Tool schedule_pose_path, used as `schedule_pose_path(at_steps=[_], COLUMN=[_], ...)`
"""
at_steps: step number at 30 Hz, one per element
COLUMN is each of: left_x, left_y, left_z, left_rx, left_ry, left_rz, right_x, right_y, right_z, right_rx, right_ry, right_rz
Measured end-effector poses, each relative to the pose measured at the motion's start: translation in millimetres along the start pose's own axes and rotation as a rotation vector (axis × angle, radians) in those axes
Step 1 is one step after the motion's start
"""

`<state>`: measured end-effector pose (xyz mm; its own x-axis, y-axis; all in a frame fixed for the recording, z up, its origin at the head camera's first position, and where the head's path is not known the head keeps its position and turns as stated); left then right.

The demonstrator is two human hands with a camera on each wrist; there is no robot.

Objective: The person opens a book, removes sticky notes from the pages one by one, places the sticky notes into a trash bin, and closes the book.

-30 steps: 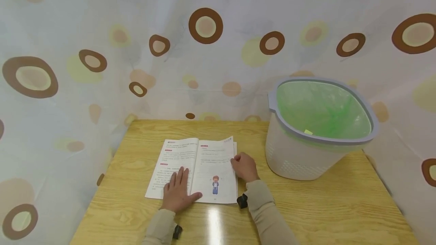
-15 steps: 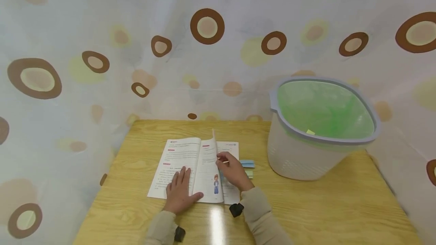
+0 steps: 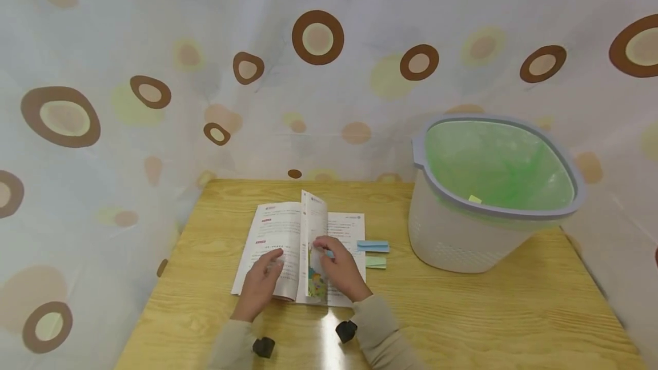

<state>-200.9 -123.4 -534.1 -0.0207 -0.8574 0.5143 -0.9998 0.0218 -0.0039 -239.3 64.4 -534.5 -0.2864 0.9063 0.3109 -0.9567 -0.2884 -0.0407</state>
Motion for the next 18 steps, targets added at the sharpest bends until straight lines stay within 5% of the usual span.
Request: schedule_pose_path(at_steps=[5, 9, 13, 18], left_x=[15.2, 11.4, -7.1, -26.3], left_y=[-7.9, -16.4, -23.0, -25.9], left_z=[-37.4, -71.9, -82.3, -62.0], left_rx=[-0.105, -0.338, -0.519, -0.432], left_ry=[0.038, 0.276, 0.559, 0.75], left_rz=[-0.104, -0.125, -0.059, 0.102], right_x=[-10.3, -17.3, -22.4, -20.9], right_y=[-1.1, -0.9, -0.5, -3.1], right_z=[4.9, 6.0, 3.5, -4.6], right_rx=[0.034, 0.055, 0.083, 0.064], right_ry=[0.018, 0.042, 0.129, 0.118], right_rz=[0.014, 0.048, 0.105, 0.083])
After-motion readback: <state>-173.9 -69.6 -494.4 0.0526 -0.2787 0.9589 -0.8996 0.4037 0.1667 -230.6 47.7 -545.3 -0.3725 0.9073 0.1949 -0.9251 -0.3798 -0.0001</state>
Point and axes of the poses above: each hand's wrist, its own y-axis towards the middle knuckle, its own x-axis out of the back of the hand, z = x × y, the point moved 6 cm from there along y, towards the middle knuckle, and after that the axes turned 3 degrees about z, right-handed, at the moved point
